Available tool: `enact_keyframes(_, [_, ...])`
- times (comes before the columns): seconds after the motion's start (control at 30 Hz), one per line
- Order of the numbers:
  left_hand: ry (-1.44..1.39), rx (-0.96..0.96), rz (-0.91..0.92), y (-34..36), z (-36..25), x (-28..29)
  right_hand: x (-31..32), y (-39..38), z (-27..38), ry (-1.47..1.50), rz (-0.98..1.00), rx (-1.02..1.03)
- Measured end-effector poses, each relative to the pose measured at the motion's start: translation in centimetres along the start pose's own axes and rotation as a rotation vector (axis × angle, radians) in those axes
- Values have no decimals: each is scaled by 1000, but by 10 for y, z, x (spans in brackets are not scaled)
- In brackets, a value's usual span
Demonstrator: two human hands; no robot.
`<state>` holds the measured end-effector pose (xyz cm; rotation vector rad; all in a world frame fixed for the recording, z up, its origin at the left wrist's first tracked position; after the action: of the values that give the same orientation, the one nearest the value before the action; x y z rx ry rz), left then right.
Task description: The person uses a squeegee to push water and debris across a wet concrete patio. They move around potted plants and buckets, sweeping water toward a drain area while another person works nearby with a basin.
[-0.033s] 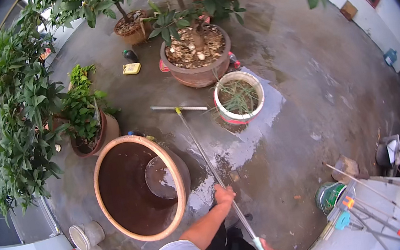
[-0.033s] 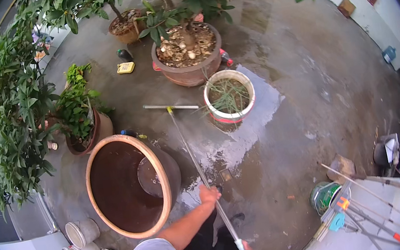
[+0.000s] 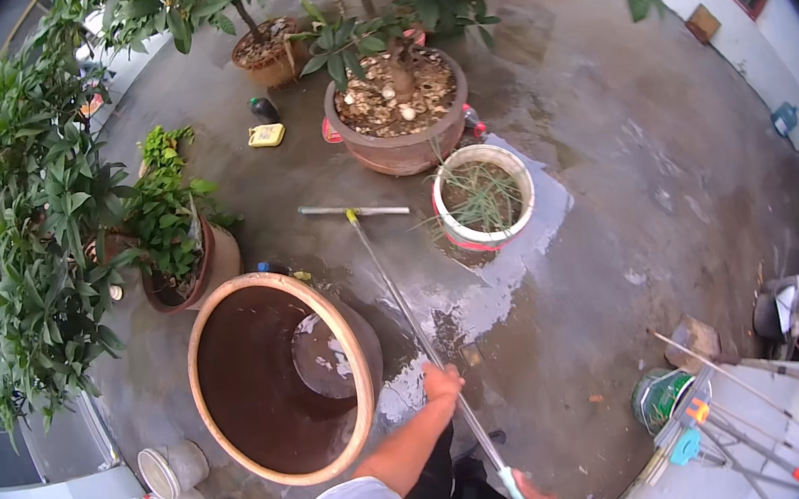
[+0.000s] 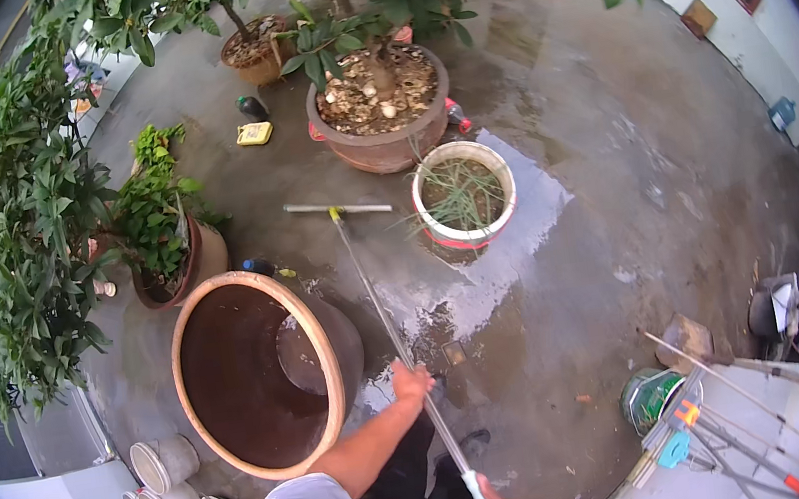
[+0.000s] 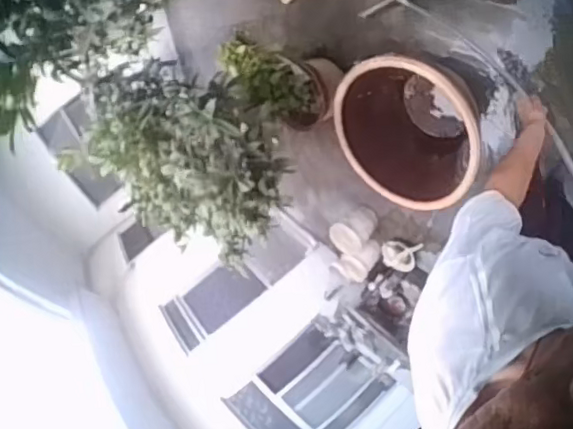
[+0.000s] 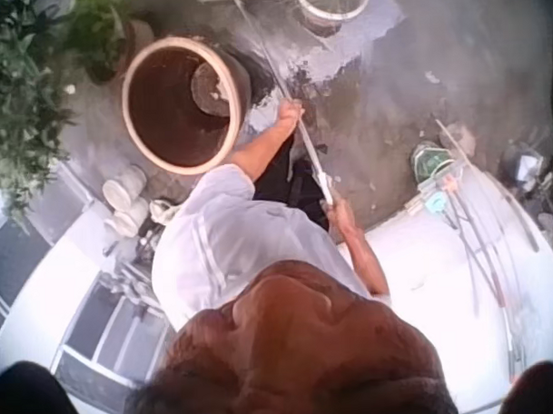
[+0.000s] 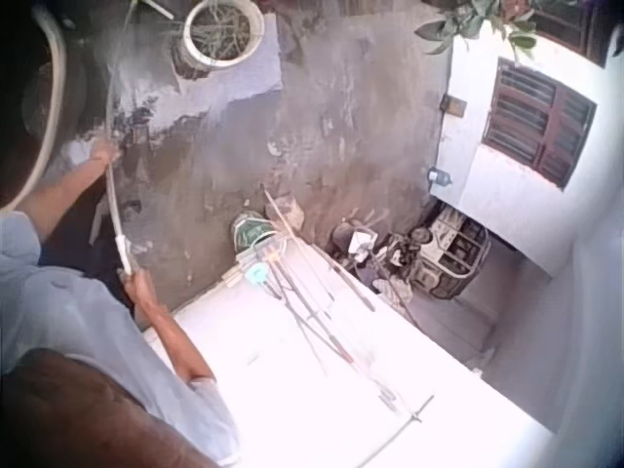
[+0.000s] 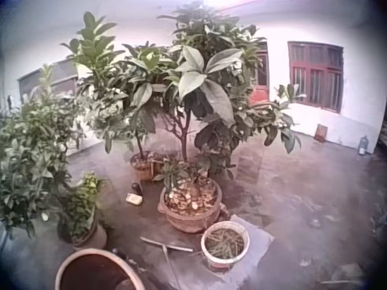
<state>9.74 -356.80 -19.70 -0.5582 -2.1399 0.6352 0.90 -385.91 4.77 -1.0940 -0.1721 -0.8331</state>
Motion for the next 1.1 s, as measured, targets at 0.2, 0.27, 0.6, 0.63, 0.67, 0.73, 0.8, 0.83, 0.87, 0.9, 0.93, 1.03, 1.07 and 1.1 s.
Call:
enact_keyframes(0.2, [-30, -27, -201, 163, -73, 22, -27, 154, 129, -282, 15, 347])
enact_keyframes(0.27, [39, -29, -207, 198, -75, 23, -26, 181, 151, -377, 18, 403])
enact_keyframes(0.6, [-423, 214, 30, 98, -101, -46, 94, 167, 159, -621, 16, 409])
enact_keyframes(0.63, [-463, 219, 53, 84, -105, -52, 108, 158, 163, -630, -7, 428])
enact_keyframes(0.67, [-464, 226, 67, 68, -112, -56, 119, 152, 162, -640, -32, 443])
enact_keyframes(0.73, [-465, 243, 103, 40, -118, -61, 125, 140, 135, -615, -61, 393])
enact_keyframes(0.8, [-478, 266, 126, 22, -112, -64, 130, 127, 104, -552, -72, 404])
enact_keyframes(0.83, [-471, 256, 139, 13, -111, -62, 128, 121, 97, -567, -61, 371])
enact_keyframes(0.87, [-463, 246, 152, 4, -111, -61, 129, 114, 91, -582, -50, 337])
enact_keyframes(0.9, [-454, 231, 165, -3, -111, -59, 128, 108, 86, -592, -42, 305])
enact_keyframes(0.93, [-449, 203, 174, -8, -107, -58, 127, 103, 87, -522, -98, 349])
enact_keyframes(1.03, [-433, 252, 137, -27, -90, -57, 145, 99, 78, -488, -78, 307])
enact_keyframes(1.07, [-455, 284, 138, -28, -83, -58, 149, 100, 60, -505, -35, 248])
enact_keyframes(1.1, [-477, 287, 142, -26, -79, -60, 151, 101, 51, -539, -52, 309])
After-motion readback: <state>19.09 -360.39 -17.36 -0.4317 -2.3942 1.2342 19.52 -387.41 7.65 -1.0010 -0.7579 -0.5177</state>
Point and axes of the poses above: each hand's wrist, its own y-axis towards the middle knuckle, its own x-axis out of the back of the hand, z = x × y, the point moved 7 cm from there along y, towards the middle knuckle, and after that the axes turned 13 degrees about -z, right-handed, at the moved point
